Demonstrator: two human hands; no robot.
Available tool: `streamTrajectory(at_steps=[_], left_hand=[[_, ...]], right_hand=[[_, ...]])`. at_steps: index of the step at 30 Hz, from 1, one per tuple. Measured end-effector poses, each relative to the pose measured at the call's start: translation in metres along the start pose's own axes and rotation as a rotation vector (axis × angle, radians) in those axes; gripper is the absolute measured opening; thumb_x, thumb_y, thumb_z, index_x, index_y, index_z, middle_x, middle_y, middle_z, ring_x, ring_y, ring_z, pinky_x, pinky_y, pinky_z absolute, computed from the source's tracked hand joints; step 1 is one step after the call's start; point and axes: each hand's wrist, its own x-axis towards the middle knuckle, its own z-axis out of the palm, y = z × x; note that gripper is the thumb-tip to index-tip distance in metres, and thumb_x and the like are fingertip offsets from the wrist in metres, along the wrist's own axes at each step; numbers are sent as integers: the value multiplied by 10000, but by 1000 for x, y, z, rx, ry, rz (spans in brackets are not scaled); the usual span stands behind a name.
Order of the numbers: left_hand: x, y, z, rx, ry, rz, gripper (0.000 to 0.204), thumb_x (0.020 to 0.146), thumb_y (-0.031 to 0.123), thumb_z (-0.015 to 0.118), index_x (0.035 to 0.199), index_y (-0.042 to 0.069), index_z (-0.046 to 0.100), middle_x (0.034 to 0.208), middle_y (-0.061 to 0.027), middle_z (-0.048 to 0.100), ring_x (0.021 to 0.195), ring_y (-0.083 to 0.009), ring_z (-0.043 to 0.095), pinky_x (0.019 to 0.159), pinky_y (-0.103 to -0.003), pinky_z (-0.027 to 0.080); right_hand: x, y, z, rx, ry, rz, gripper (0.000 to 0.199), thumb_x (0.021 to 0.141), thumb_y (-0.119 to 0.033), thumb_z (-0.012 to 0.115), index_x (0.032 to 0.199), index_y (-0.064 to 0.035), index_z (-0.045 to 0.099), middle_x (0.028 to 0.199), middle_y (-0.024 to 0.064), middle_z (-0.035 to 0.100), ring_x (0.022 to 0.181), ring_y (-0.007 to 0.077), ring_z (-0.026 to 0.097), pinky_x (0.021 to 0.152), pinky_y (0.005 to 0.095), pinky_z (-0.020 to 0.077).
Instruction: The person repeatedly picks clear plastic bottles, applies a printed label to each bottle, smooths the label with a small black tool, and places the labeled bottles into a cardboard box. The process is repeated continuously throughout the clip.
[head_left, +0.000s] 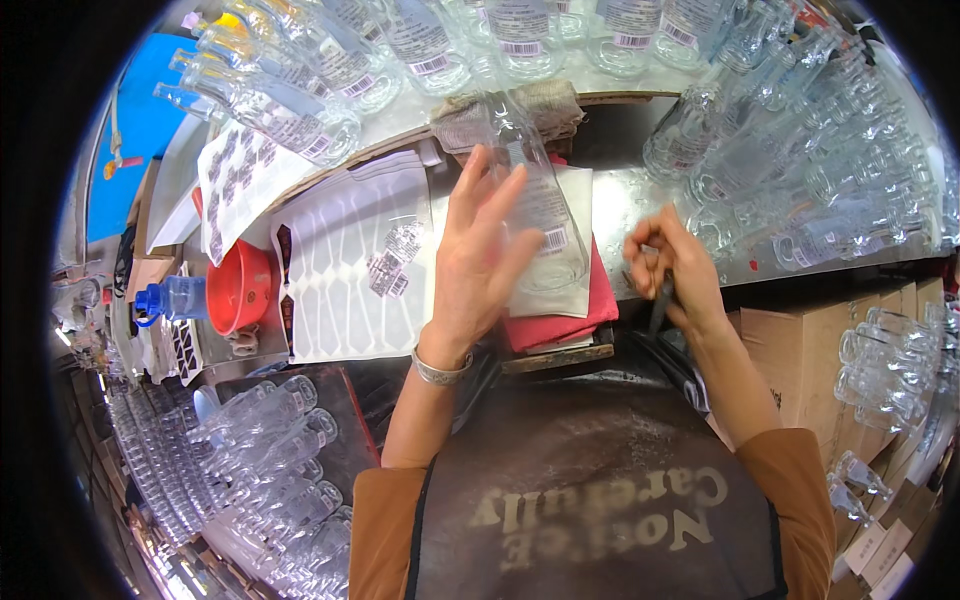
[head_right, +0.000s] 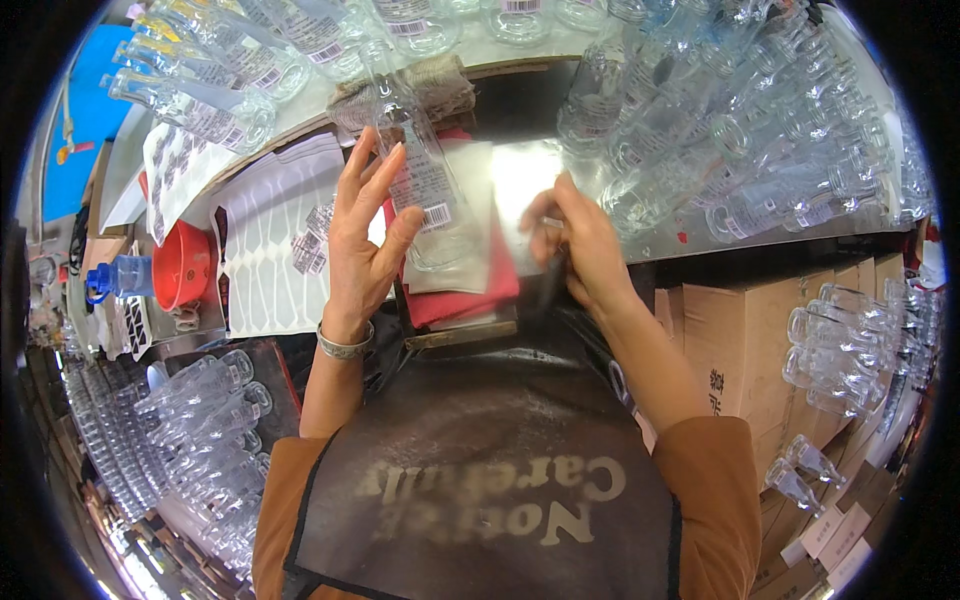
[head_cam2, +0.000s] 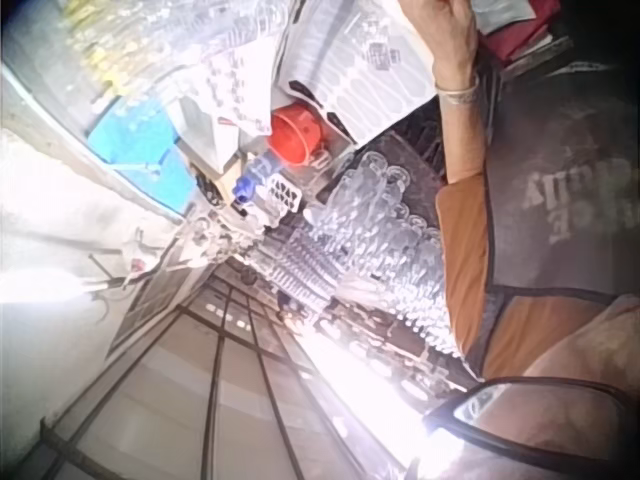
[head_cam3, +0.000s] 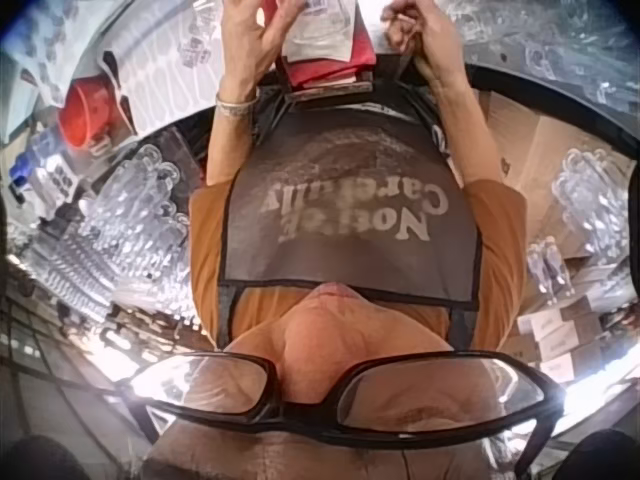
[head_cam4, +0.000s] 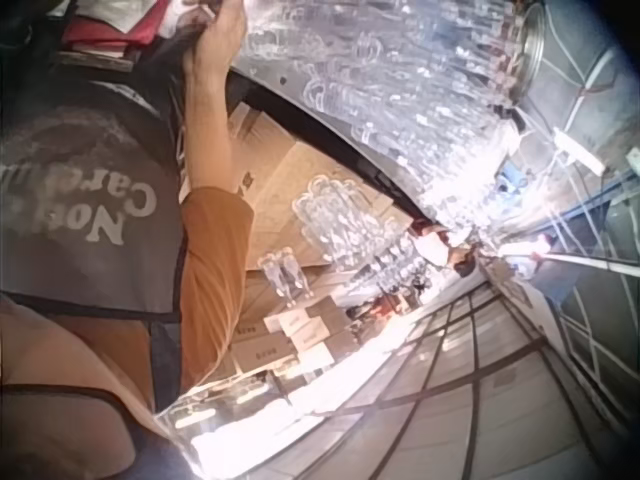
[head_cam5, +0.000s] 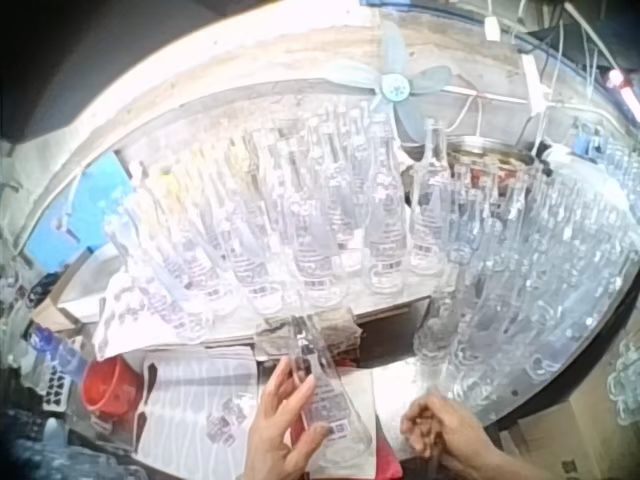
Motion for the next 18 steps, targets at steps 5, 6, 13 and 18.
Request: streamTrajectory(at_steps=[5,6,13,18], left_hand=[[-2,-3,3,17,8,2,588,847,95,738,1409,78,565,1573,-238,333,1361,-377,483,1081,-419,437],[-2,-2,3,20,9,-2,587,847,97,738,1408,78,566,1571,-238,336,1357,-377,486,1077,-419,440],[-1,0,1,54,15,35,575,862,118,731,1411,86,564,1572,-236,335,1347,-375,493,1057,-414,453],[-2,0,2,24,4,3,571,873,131,727,1417,86,559,1585,-230,317,1349,-380,487,1064,-421,444]], right_hand=[[-66,32,-10,122,-27,324,540,1079,-498,343,913,-45,586,758,93,634,568,164,594,515,263,476],[-77,40,-16,88,-111,404,541,1075,-498,356,937,-35,598,752,93,632,587,162,598,536,251,474],[-97,52,-29,-429,-20,98,495,1079,-417,417,904,-4,626,721,72,619,616,108,567,602,238,444],[-76,59,-42,-194,143,141,440,1086,-356,417,943,-11,649,790,35,619,700,87,588,662,222,484]])
